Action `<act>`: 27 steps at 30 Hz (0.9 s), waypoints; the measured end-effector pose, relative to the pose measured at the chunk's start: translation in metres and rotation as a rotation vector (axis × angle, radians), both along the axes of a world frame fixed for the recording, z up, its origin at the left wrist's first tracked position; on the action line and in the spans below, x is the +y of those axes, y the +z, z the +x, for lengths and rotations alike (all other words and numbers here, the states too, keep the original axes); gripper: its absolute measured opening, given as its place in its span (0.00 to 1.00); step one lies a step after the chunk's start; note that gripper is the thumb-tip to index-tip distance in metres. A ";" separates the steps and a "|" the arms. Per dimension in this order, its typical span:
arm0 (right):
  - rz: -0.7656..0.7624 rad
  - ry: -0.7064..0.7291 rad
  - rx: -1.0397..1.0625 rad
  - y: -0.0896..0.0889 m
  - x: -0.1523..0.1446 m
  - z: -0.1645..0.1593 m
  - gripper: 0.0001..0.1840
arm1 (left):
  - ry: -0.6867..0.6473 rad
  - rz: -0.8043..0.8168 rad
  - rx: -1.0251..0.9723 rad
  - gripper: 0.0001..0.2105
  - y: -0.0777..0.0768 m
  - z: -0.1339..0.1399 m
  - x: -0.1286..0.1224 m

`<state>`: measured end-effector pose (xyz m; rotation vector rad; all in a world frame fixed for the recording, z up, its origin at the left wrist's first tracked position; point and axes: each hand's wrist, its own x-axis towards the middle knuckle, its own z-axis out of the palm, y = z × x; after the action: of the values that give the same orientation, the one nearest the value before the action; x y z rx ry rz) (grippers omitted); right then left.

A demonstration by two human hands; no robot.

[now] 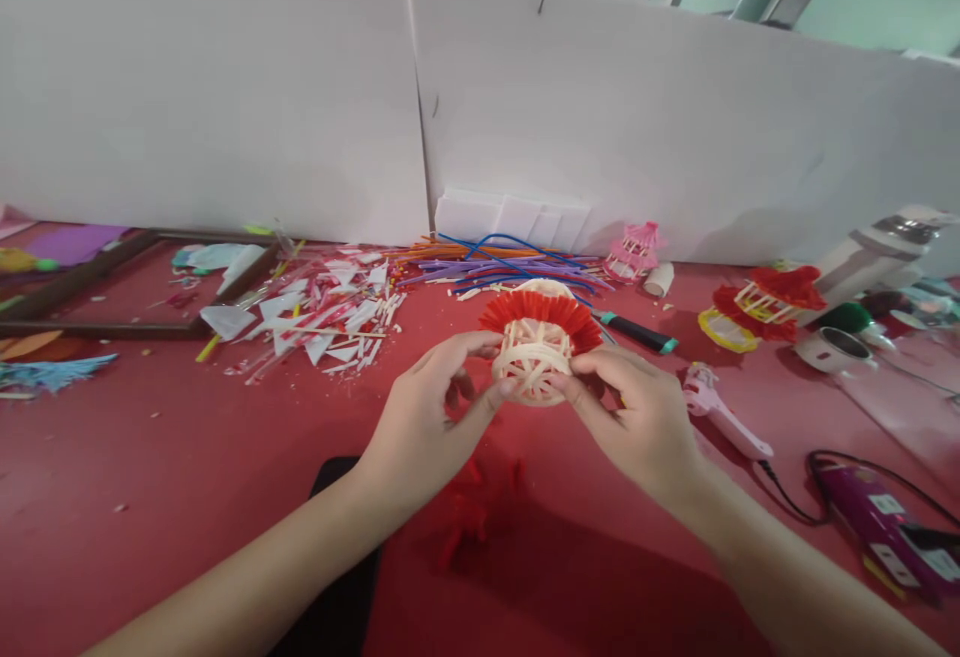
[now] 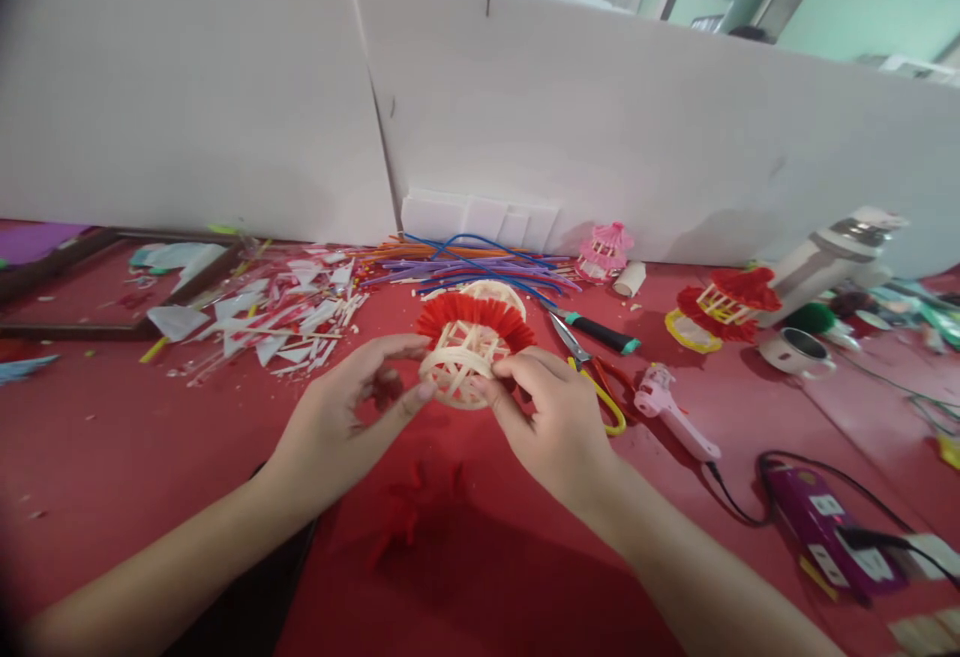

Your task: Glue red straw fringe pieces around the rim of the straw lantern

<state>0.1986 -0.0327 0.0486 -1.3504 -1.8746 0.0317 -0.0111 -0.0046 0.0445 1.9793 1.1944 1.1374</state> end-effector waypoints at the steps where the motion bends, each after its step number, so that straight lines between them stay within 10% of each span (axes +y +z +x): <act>1: -0.005 0.001 0.009 -0.001 0.000 -0.001 0.06 | 0.005 -0.027 -0.008 0.14 -0.003 0.000 0.001; 22: -0.020 0.169 0.052 -0.009 0.003 -0.010 0.08 | -0.096 -0.711 -0.692 0.15 -0.006 0.002 -0.005; 27: -0.140 -0.179 -0.058 -0.004 0.004 0.024 0.15 | -0.009 -0.737 -0.912 0.08 -0.006 0.001 -0.005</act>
<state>0.2224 -0.0284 0.0447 -1.6261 -1.8196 0.0330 -0.0105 -0.0095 0.0383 0.7564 0.8862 1.1544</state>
